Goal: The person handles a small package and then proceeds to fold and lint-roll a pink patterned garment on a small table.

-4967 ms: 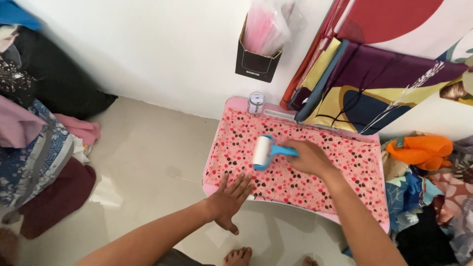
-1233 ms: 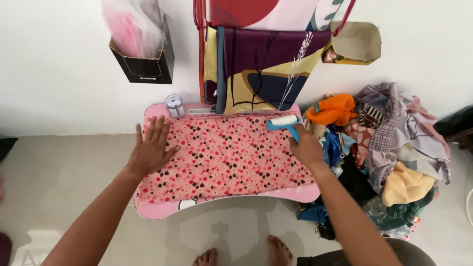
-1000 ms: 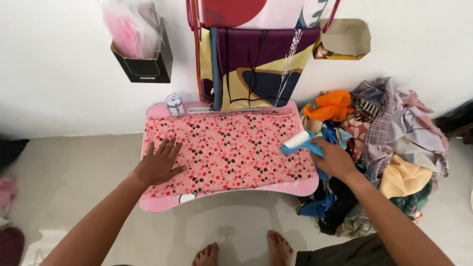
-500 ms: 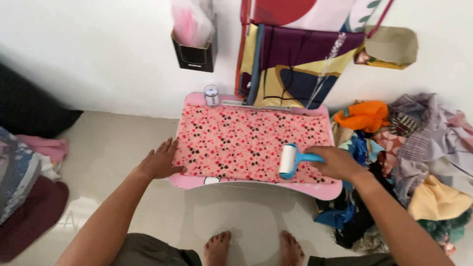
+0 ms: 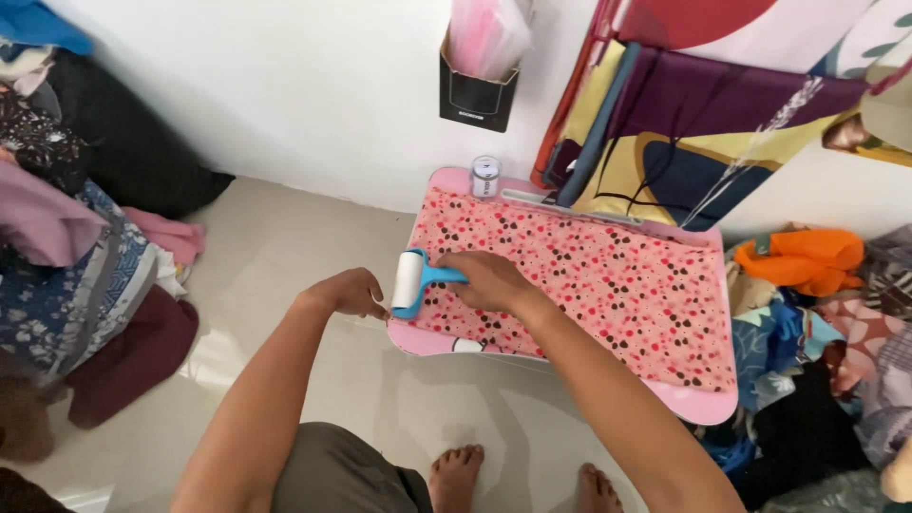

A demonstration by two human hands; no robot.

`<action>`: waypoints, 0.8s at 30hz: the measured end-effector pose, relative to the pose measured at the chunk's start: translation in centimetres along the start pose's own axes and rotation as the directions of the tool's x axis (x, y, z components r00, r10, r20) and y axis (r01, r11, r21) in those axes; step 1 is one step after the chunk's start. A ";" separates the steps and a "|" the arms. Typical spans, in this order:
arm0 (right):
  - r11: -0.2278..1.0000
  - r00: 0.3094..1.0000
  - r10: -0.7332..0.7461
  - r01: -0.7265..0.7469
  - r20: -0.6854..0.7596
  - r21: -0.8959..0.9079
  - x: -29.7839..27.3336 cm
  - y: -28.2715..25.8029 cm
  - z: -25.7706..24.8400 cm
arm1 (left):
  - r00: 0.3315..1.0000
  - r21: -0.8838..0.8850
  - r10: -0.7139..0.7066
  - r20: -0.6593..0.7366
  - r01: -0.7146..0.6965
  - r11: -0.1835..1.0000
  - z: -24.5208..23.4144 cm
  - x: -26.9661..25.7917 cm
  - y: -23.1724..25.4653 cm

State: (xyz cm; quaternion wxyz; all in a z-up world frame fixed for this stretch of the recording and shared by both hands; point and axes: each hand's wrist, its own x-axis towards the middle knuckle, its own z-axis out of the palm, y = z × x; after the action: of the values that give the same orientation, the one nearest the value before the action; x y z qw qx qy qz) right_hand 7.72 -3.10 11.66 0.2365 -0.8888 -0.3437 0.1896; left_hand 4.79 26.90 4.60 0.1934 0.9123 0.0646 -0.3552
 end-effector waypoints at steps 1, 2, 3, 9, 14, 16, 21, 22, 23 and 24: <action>1.000 1.000 -0.009 0.009 0.000 0.001 0.4 -0.3 0.1 | 1.000 0.014 0.004 -0.024 -0.003 1.000 0.2 0.5 -0.7; 1.000 1.000 -0.015 0.015 -0.001 0.002 0.7 -0.5 0.2 | 0.999 0.028 0.011 -0.046 -0.010 1.000 0.4 1.1 -1.3; 1.000 1.000 -0.014 0.014 0.003 0.002 -0.2 -0.8 -0.6 | 0.999 0.025 0.010 -0.043 -0.009 1.000 0.2 0.2 -1.0; 0.994 0.994 0.105 -0.105 0.002 -0.018 -8.5 3.2 -5.4 | 0.984 -0.058 0.071 -0.164 -0.082 0.995 -0.7 -3.0 2.5; 0.912 0.923 0.375 -0.383 -0.079 -0.147 -19.5 12.0 -9.3 | 0.993 0.050 0.078 -0.093 -0.073 0.996 0.2 -0.7 1.8; 0.843 0.873 0.463 -0.487 -0.154 -0.228 -24.0 18.2 -9.8 | 0.995 -0.005 0.026 -0.095 -0.026 1.000 -0.6 -2.6 3.5; 0.665 0.721 0.644 -0.693 -0.255 -0.278 -30.5 27.0 -10.7 | 0.995 -0.111 -0.013 -0.096 0.003 0.994 -1.4 -3.9 4.7; 0.681 0.728 0.622 -0.685 -0.288 -0.259 -30.3 27.4 -10.5 | 0.995 -0.214 -0.039 -0.096 0.018 0.977 -1.3 -3.6 4.8; 0.697 0.733 0.600 -0.676 -0.320 -0.240 -30.1 27.7 -10.4 | 0.994 -0.314 -0.065 -0.092 0.033 0.949 -1.3 -3.4 5.0; 0.699 0.736 0.596 -0.673 -0.323 -0.243 -28.1 26.5 -10.0 | 0.993 -0.317 -0.066 -0.097 0.032 0.948 -1.2 -3.2 5.3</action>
State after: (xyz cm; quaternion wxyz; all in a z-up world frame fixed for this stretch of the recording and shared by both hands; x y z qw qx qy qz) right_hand 7.09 -43.02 10.15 0.0335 -0.9946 -0.0136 0.0975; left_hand 4.52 22.60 9.16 0.3238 0.8854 0.1536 -0.2960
